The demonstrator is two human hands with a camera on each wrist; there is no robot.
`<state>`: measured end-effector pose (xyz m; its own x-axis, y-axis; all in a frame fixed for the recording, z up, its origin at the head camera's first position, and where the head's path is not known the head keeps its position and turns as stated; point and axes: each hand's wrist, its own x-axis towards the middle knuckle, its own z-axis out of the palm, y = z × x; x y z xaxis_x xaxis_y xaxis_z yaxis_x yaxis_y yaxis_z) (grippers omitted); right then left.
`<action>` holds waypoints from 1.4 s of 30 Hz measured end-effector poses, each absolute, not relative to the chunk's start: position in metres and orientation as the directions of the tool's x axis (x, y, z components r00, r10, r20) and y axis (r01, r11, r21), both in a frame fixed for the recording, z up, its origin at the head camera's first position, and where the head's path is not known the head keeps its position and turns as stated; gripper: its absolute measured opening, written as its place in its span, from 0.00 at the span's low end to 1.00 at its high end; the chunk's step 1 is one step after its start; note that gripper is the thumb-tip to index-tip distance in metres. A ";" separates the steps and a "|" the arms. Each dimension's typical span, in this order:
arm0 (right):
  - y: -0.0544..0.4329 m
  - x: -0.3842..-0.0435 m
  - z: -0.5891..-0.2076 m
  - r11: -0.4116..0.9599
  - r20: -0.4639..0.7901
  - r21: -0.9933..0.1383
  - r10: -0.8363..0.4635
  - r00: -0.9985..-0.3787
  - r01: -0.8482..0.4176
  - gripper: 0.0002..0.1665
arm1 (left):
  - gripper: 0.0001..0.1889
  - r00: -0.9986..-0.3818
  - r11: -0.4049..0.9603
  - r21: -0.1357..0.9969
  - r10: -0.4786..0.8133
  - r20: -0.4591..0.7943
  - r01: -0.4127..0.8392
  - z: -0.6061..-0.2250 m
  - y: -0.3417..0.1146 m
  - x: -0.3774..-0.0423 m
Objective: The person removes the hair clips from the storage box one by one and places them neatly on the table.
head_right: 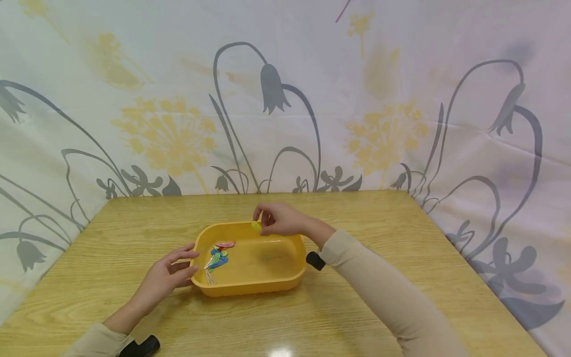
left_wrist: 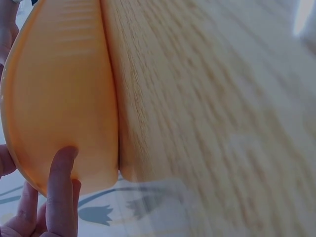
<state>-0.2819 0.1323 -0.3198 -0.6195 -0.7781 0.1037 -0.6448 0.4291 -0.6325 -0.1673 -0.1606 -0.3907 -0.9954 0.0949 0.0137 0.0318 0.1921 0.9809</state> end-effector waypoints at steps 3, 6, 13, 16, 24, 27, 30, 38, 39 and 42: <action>0.138 -0.281 -0.321 0.431 0.114 -0.636 -0.768 -0.630 -0.640 0.15 | 0.19 -0.996 0.201 0.979 0.093 0.014 0.032 -0.390 -0.161 -0.167; 0.144 -0.280 -0.323 0.418 0.125 -0.647 -0.767 -0.629 -0.638 0.14 | 0.19 -0.996 0.201 0.979 0.089 0.011 0.028 -0.390 -0.161 -0.167; 0.158 -0.279 -0.327 0.435 0.130 -0.663 -0.734 -0.666 -0.609 0.14 | 0.19 -0.996 0.203 0.979 0.089 0.014 0.032 -0.390 -0.162 -0.168; 0.164 -0.278 -0.329 0.430 0.145 -0.668 -0.725 -0.673 -0.607 0.14 | 0.18 -0.996 0.206 0.978 0.085 0.009 0.026 -0.390 -0.162 -0.169; 0.184 -0.273 -0.338 0.449 0.159 -0.701 -0.659 -0.735 -0.554 0.14 | 0.19 -0.994 0.210 0.977 0.108 0.012 0.035 -0.390 -0.164 -0.170; 0.189 -0.271 -0.341 0.444 0.165 -0.723 -0.634 -0.756 -0.530 0.13 | 0.19 -0.994 0.210 0.977 0.105 0.006 0.028 -0.391 -0.163 -0.172; 0.195 -0.268 -0.342 0.447 0.163 -0.735 -0.613 -0.773 -0.510 0.14 | 0.20 -0.995 0.210 0.977 0.102 0.004 0.025 -0.391 -0.162 -0.173; 0.207 -0.263 -0.353 0.445 0.168 -0.765 -0.560 -0.811 -0.466 0.14 | 0.19 -0.995 0.215 0.976 0.101 0.006 0.027 -0.391 -0.163 -0.171; 0.208 -0.263 -0.355 0.444 0.172 -0.768 -0.552 -0.816 -0.462 0.14 | 0.19 -0.995 0.214 0.976 0.102 0.004 0.026 -0.391 -0.163 -0.171; 0.211 -0.261 -0.358 0.439 0.187 -0.776 -0.526 -0.830 -0.453 0.14 | 0.19 -0.994 0.219 0.975 0.105 0.006 0.029 -0.391 -0.163 -0.171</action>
